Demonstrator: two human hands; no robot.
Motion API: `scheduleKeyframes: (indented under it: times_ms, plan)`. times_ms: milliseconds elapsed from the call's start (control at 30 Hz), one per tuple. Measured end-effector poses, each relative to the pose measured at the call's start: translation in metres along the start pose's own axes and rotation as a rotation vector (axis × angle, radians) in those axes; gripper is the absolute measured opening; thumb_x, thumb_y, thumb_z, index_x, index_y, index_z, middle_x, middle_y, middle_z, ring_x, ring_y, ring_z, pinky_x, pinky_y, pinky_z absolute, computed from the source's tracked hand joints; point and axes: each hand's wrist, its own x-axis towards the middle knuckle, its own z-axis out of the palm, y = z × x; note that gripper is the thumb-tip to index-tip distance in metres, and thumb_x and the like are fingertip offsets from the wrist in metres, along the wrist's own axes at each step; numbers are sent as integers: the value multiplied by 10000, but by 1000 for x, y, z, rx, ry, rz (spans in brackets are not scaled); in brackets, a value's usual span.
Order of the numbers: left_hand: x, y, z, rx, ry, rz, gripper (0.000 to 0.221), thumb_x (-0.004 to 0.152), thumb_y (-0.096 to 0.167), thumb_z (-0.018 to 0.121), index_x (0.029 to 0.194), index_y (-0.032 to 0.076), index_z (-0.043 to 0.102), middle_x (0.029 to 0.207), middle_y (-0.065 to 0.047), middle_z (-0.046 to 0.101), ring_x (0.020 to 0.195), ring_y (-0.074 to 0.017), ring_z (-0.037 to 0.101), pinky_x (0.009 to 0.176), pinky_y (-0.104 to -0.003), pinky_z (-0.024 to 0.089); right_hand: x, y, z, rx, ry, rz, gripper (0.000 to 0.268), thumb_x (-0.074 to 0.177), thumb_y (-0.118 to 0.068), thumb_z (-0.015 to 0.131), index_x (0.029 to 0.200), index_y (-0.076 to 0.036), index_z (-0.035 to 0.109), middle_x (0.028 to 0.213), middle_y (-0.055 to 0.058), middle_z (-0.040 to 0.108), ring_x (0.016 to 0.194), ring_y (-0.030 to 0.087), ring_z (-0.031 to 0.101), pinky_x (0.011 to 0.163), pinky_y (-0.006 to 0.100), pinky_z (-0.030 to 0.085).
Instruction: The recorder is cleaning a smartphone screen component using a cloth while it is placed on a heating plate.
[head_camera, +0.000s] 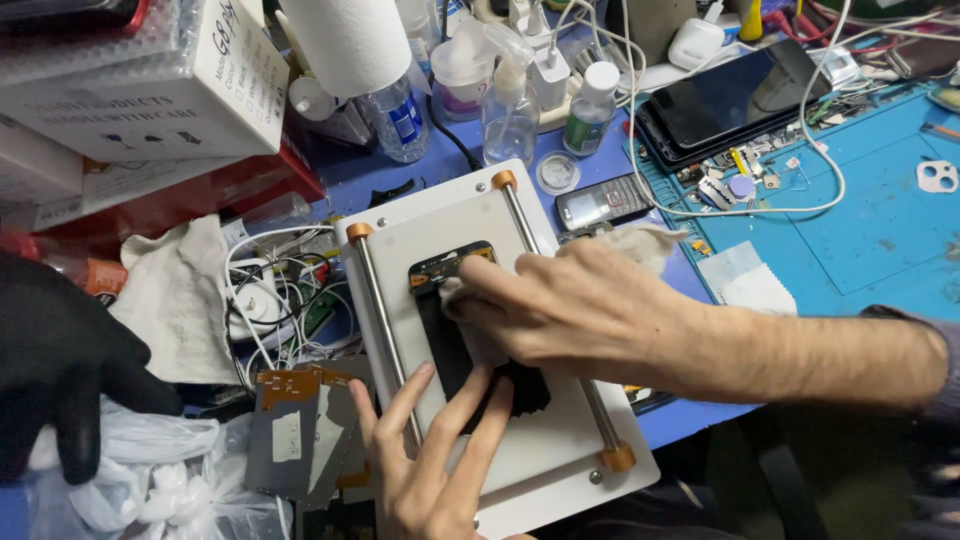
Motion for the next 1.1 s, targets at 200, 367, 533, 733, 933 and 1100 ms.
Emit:
scheduleKeyframes:
  times_ms: [200, 367, 533, 733, 933, 1100]
  plan:
    - [1, 5, -3, -117, -29, -83, 998, 969, 788, 98, 1256, 102, 764, 1363, -72, 691, 1381, -434, 486, 1217, -816, 72, -16, 10, 6, 53, 58, -26, 398, 845, -170, 658, 1230, -75, 691, 1008, 61, 539, 621, 127, 616, 377, 287, 477]
    - [4, 7, -7, -118, -35, -97, 1007, 942, 812, 107, 1266, 123, 767, 1366, -49, 705, 1401, -433, 489, 1237, -812, 83, -44, 29, -7, 216, -111, 82, 432, 837, -128, 688, 1267, -103, 720, 1061, 46, 606, 536, 126, 617, 322, 292, 460]
    - [11, 13, -21, -92, -49, -95, 1006, 924, 824, 163, 1296, 88, 740, 1390, -109, 671, 1390, -457, 465, 1225, -773, 116, -66, 29, -2, 332, 37, 108, 420, 784, -372, 741, 1120, -122, 769, 889, 19, 632, 524, 146, 608, 374, 317, 437]
    - [10, 11, -21, -58, -84, -63, 1039, 861, 886, 209, 1326, 114, 727, 1452, -117, 626, 1412, -460, 443, 1233, -743, 123, -77, 25, 12, 393, 39, 44, 325, 770, -172, 780, 1095, -149, 786, 866, -15, 661, 622, 114, 664, 456, 282, 486]
    - [10, 12, -21, -43, -52, -51, 1049, 867, 891, 202, 1336, 115, 729, 1463, -107, 622, 1415, -446, 449, 1254, -727, 139, -59, 23, 11, 267, 42, -99, 374, 792, -123, 730, 1161, -133, 786, 871, -14, 643, 641, 104, 648, 408, 282, 452]
    - [11, 14, -23, -60, -62, -68, 1052, 880, 872, 161, 1313, 109, 741, 1446, -121, 633, 1417, -454, 452, 1241, -744, 128, -48, 26, 4, 129, 24, -144, 418, 782, -154, 715, 1194, -157, 787, 893, -6, 627, 644, 105, 649, 353, 267, 430]
